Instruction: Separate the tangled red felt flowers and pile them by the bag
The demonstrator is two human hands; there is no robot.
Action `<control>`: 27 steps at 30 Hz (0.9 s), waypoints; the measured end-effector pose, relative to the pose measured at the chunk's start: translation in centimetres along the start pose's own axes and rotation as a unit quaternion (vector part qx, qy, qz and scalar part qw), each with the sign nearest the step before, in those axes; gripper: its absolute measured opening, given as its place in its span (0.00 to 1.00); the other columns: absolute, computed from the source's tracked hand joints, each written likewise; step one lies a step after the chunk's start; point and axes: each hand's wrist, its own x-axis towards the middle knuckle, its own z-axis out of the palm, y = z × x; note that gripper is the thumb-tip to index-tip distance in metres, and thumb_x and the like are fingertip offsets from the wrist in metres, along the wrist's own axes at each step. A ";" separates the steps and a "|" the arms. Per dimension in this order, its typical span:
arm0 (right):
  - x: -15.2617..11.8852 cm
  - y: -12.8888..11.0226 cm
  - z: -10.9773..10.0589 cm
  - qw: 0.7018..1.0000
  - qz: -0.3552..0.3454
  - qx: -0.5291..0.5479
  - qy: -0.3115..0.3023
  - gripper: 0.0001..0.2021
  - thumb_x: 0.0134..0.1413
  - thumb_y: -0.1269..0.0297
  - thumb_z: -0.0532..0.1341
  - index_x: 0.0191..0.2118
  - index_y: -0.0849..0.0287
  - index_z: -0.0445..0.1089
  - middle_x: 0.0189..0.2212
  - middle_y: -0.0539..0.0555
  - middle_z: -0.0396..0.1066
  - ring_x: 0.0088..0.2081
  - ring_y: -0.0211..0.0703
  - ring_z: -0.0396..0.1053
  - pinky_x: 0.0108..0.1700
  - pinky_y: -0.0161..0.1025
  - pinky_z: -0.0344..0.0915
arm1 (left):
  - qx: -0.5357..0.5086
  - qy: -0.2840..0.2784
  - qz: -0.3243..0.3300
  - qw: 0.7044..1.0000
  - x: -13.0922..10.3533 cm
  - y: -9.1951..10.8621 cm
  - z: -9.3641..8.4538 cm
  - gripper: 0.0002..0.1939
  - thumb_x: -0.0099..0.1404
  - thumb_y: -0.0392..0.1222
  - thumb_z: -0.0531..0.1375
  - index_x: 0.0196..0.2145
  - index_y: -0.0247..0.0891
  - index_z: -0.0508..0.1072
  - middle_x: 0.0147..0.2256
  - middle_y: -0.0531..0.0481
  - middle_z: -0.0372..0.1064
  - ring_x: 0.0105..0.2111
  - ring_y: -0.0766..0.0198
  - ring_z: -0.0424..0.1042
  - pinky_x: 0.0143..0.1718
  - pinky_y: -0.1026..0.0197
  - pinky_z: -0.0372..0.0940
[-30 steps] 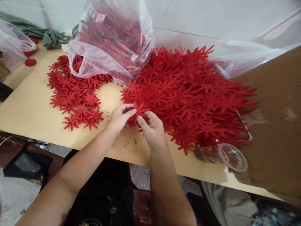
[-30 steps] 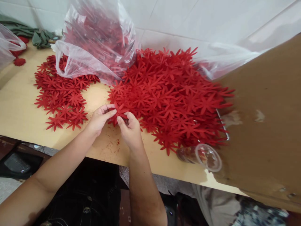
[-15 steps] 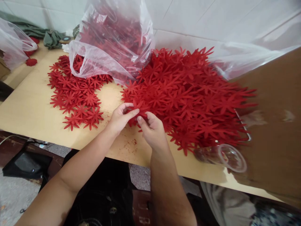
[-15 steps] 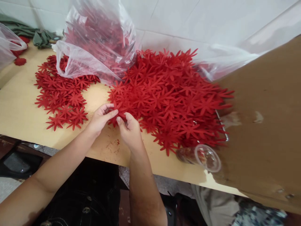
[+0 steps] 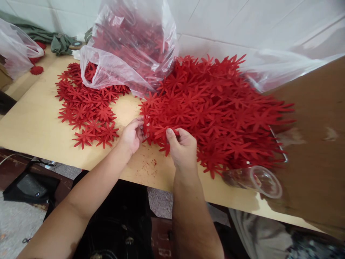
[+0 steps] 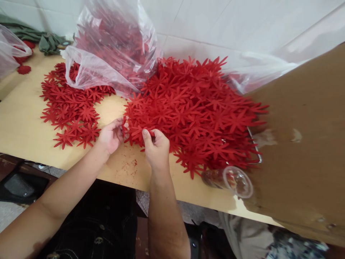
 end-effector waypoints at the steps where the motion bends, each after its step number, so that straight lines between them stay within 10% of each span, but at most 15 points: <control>1: 0.0 -0.1 0.1 1.000 -0.007 -0.013 0.003 0.20 0.43 0.46 0.61 0.19 0.58 0.59 0.14 0.44 0.52 0.18 0.31 0.49 0.20 0.32 0.49 | 0.000 -0.011 -0.009 1.000 -0.1 0.0 0.0 0.06 0.57 0.33 0.50 0.29 0.36 0.66 0.19 0.57 0.56 0.19 0.73 0.57 0.25 0.66 0.56; 8: -0.1 -0.7 0.7 0.999 -0.039 -0.013 -0.027 0.20 0.47 0.49 0.59 0.18 0.58 0.54 0.16 0.44 0.50 0.20 0.30 0.48 0.21 0.32 0.49 | 0.244 -0.113 0.074 0.960 -1.2 -0.8 0.9 0.08 0.49 0.40 0.63 0.26 0.35 0.69 0.23 0.57 0.62 0.25 0.74 0.60 0.32 0.67 0.57; 15: -0.3 -0.1 0.9 0.993 -0.011 0.067 -0.095 0.16 0.43 0.49 0.62 0.27 0.57 0.63 0.19 0.45 0.59 0.21 0.31 0.55 0.23 0.31 0.54 | 0.133 0.005 0.094 0.987 -0.4 -1.2 0.8 0.05 0.52 0.37 0.60 0.22 0.35 0.67 0.23 0.57 0.66 0.26 0.73 0.65 0.38 0.65 0.59; 24: -0.3 -0.1 -0.1 0.996 0.013 0.087 0.015 0.17 0.38 0.49 0.64 0.21 0.58 0.62 0.16 0.44 0.57 0.19 0.30 0.53 0.22 0.31 0.52 | 0.071 0.097 0.093 0.988 0.2 -0.5 0.1 0.07 0.55 0.42 0.60 0.27 0.36 0.66 0.18 0.60 0.56 0.16 0.77 0.52 0.20 0.69 0.49; 27: 0.0 0.0 -0.6 0.994 0.036 0.099 0.039 0.18 0.32 0.49 0.67 0.23 0.58 0.64 0.17 0.45 0.61 0.20 0.31 0.56 0.23 0.32 0.54 | 0.136 0.066 0.082 0.985 0.1 -0.8 0.4 0.10 0.55 0.44 0.61 0.33 0.37 0.70 0.25 0.56 0.65 0.22 0.74 0.61 0.25 0.68 0.55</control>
